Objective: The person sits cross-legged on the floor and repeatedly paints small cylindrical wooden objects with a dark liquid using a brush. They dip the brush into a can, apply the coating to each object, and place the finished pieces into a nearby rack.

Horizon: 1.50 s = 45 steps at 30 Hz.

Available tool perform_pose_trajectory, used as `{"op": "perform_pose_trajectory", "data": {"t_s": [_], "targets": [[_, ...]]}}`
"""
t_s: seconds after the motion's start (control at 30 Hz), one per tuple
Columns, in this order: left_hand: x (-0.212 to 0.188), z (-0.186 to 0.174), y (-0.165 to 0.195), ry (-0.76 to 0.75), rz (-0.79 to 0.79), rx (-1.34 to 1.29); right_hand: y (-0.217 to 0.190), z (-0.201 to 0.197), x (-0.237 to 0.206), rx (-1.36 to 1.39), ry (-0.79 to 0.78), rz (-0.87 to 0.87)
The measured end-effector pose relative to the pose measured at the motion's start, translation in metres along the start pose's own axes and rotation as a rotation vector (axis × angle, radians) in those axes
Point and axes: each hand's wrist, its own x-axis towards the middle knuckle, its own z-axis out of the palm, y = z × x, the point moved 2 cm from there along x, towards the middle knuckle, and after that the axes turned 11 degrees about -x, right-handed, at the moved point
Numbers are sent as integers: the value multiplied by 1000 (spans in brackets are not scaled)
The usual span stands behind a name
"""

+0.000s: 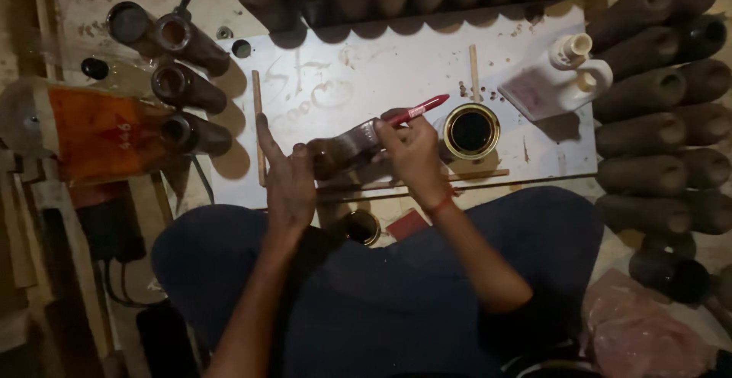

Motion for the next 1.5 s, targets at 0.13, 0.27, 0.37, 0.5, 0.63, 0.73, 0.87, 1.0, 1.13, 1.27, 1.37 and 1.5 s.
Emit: {"op": "perform_pose_trajectory", "data": {"t_s": [0.13, 0.27, 0.37, 0.5, 0.63, 0.73, 0.87, 1.0, 1.13, 1.27, 1.37, 1.5], "targets": [[30, 100, 56, 28, 87, 46, -35, -121, 50, -435, 234, -297], [20, 145, 123, 21, 131, 64, -84, -185, 33, -676, 333, -447], [10, 195, 153, 12, 36, -6, -98, -238, 23, -865, 418, -536], [-1, 273, 197, -16, -42, 33, -118, -326, 16, -789, 479, -612], [-5, 281, 242, -149, 22, 97, -150, -347, 9, -436, 345, -541], [-19, 340, 270, -242, 160, 382, -142, -426, 13, -185, 235, -359], [-45, 423, 287, -364, 355, 462, -155, -533, 15, -83, 171, -209], [-57, 506, 341, -420, 476, 373, -175, -612, 16, 212, 12, -90], [-73, 622, 388, -398, 387, 424, -162, -731, 28, -18, -20, -45], [-89, 679, 406, -355, 340, 410, -177, -793, 21, -287, 96, -118], [-81, 488, 416, -327, 308, 437, -234, -620, -19, -504, 206, -229], [-56, 206, 419, -310, 225, 485, -309, -345, -68, -686, 314, -380]]}}
